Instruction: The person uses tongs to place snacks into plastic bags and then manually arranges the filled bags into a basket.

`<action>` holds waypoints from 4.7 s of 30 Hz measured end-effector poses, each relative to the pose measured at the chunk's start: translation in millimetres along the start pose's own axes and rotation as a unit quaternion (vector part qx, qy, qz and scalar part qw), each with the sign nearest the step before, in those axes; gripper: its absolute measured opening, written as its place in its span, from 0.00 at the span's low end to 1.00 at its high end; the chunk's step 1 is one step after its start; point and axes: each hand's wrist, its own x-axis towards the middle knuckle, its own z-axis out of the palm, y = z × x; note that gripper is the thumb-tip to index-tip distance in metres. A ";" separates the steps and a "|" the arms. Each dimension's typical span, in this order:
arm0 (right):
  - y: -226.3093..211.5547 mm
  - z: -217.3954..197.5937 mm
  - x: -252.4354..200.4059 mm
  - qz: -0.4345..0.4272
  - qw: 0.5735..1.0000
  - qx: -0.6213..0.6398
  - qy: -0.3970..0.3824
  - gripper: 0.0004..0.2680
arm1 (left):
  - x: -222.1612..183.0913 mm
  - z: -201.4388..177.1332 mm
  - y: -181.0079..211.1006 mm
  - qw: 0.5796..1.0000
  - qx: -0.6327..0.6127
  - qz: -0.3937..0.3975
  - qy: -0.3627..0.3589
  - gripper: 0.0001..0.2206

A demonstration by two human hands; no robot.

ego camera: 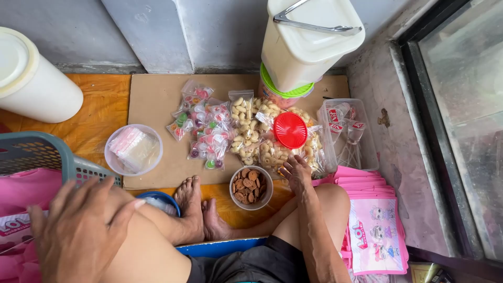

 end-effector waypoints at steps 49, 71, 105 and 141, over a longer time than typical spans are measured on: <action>-13.1 -82.7 -87.2 -0.263 0.438 -0.860 -0.001 0.18 | -74.8 350.6 38.1 0.968 -0.166 -0.122 -0.144 0.31; -13.8 -63.2 -104.1 -0.255 0.437 -0.863 0.007 0.18 | -71.7 328.0 59.8 0.804 -0.304 -0.381 -0.341 0.29; -67.9 54.4 -275.9 -0.409 0.860 -0.185 -0.245 0.07 | 55.1 -86.2 13.5 0.716 -0.696 0.034 0.030 0.15; -67.6 77.7 -228.4 -0.379 0.837 -0.366 -0.148 0.13 | 107.1 -12.8 193.4 0.749 -0.615 0.066 -0.239 0.07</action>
